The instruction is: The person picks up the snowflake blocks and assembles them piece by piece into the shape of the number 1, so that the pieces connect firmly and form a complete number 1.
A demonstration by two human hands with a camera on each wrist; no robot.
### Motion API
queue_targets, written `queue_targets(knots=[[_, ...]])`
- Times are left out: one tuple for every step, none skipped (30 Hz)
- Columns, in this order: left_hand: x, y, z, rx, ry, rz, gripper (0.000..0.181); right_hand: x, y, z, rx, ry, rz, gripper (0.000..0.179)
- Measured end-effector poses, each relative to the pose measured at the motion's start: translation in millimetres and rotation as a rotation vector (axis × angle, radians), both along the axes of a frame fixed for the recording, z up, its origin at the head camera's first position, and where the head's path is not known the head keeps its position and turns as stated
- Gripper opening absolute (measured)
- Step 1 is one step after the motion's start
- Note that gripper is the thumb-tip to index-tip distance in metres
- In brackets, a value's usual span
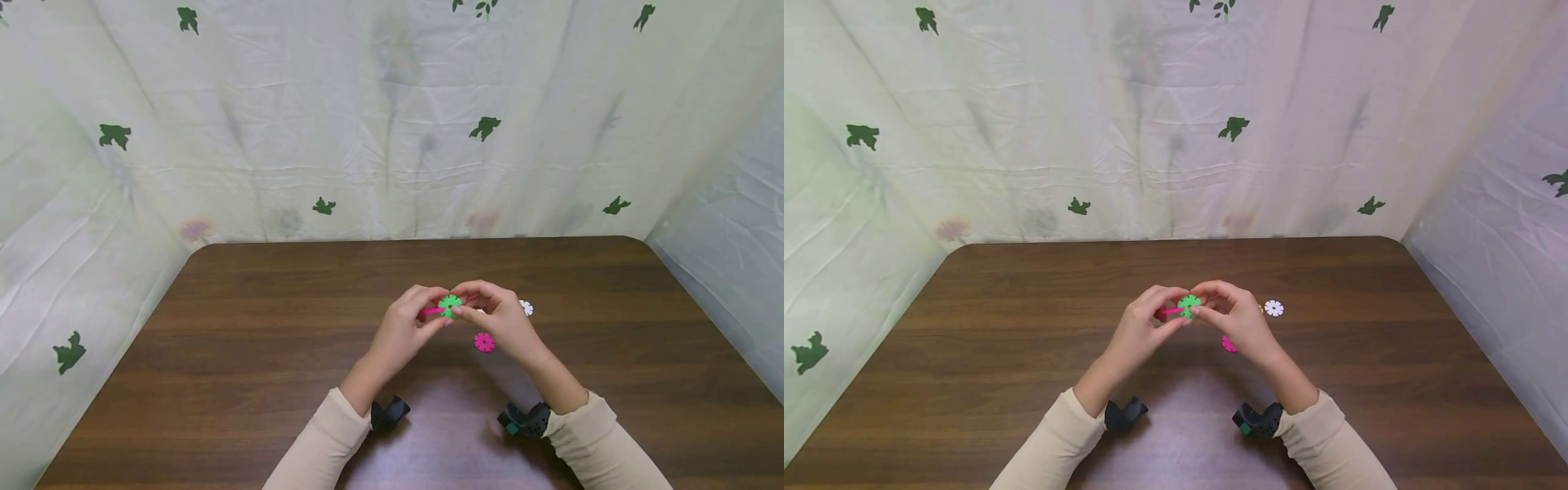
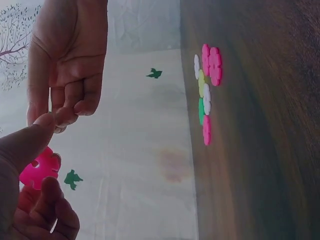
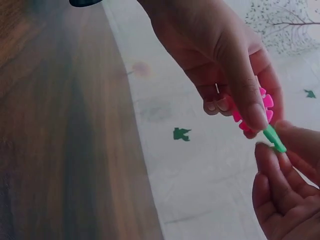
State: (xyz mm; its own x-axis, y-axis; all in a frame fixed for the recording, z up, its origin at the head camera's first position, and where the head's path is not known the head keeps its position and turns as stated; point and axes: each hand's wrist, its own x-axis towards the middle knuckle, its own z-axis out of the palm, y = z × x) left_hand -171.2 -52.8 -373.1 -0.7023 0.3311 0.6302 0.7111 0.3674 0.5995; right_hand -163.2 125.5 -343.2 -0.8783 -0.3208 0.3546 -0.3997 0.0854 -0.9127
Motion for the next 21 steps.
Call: queue_targets(knots=[[0.1, -0.3, 0.2, 0.000, -0.001, 0.002, 0.036, 0.2, 0, 0.8, 0.014, 0.014, -0.004, 0.023], [0.1, -0.7, 0.3, -0.002, 0.001, 0.003, 0.035, 0.5, 1, 1.7, 0.026, 0.026, -0.008, 0.023], [0.0, -1.0, 0.5, -0.004, 0.003, 0.004, 0.035, 0.8, 2, 2.7, 0.040, 0.036, -0.014, 0.023], [-0.1, -1.5, 0.8, -0.004, 0.004, 0.006, 0.035, 1.1, 3, 3.9, 0.052, 0.048, -0.020, 0.024], [-0.5, -1.8, 0.8, -0.003, 0.007, 0.007, 0.035, 1.5, 4, 5.3, 0.065, 0.063, -0.029, 0.025], [-0.7, -2.1, 0.8, 0.000, 0.008, 0.008, 0.035, 1.7, 6, 6.5, 0.079, 0.080, -0.038, 0.026], [-1.1, -2.3, 1.0, 0.003, 0.010, 0.010, 0.035, 2.3, 8, 7.8, 0.092, 0.094, -0.049, 0.027], [-1.5, -2.7, 1.0, 0.005, 0.013, 0.011, 0.035, 3.1, 10, 9.1, 0.105, 0.104, -0.061, 0.028], [-1.8, -3.0, 1.1, 0.007, 0.014, 0.014, 0.036, 3.7, 13, 10.2, 0.119, 0.113, -0.070, 0.030], [-2.1, -3.3, 1.0, 0.011, 0.016, 0.016, 0.036, 4.3, 16, 11.2, 0.133, 0.125, -0.081, 0.032], [-2.4, -3.5, 0.9, 0.014, 0.017, 0.017, 0.036, 4.9, 19, 12.0, 0.151, 0.133, -0.092, 0.033], [-2.5, -3.8, 0.9, 0.015, 0.018, 0.018, 0.037, 5.2, 23, 12.2, 0.170, 0.139, -0.104, 0.035], [-2.6, -4.0, 1.0, 0.015, 0.019, 0.020, 0.037, 5.3, 26, 11.9, 0.189, 0.142, -0.115, 0.036], [-2.8, -4.3, 0.8, 0.017, 0.019, 0.020, 0.037, 5.0, 30, 10.9, 0.204, 0.142, -0.123, 0.038], [-2.8, -4.5, 0.9, 0.017, 0.020, 0.021, 0.037, 4.2, 33, 9.0, 0.223, 0.144, -0.133, 0.040], [-2.8, -4.7, 1.0, 0.017, 0.021, 0.022, 0.037, 2.5, 37, 5.6, 0.242, 0.147, -0.145, 0.041], [-2.8, -5.0, 1.0, 0.017, 0.021, 0.023, 0.037, 0.5, 41, 1.1, 0.261, 0.148, -0.154, 0.042], [-2.8, -5.2, 1.1, 0.015, 0.022, 0.025, 0.037, -1.7, 45, -3.6, 0.279, 0.148, -0.164, 0.043], [-2.8, -5.4, 1.2, 0.012, 0.023, 0.026, 0.037, -3.9, 49, -8.9, 0.295, 0.146, -0.172, 0.044], [-2.8, -5.6, 1.1, 0.011, 0.023, 0.027, 0.037, -6.0, 53, -14.5, 0.309, 0.147, -0.180, 0.044], [-2.9, -5.8, 1.1, 0.009, 0.023, 0.027, 0.037, -8.1, 57, -20.2, 0.322, 0.149, -0.186, 0.045]])
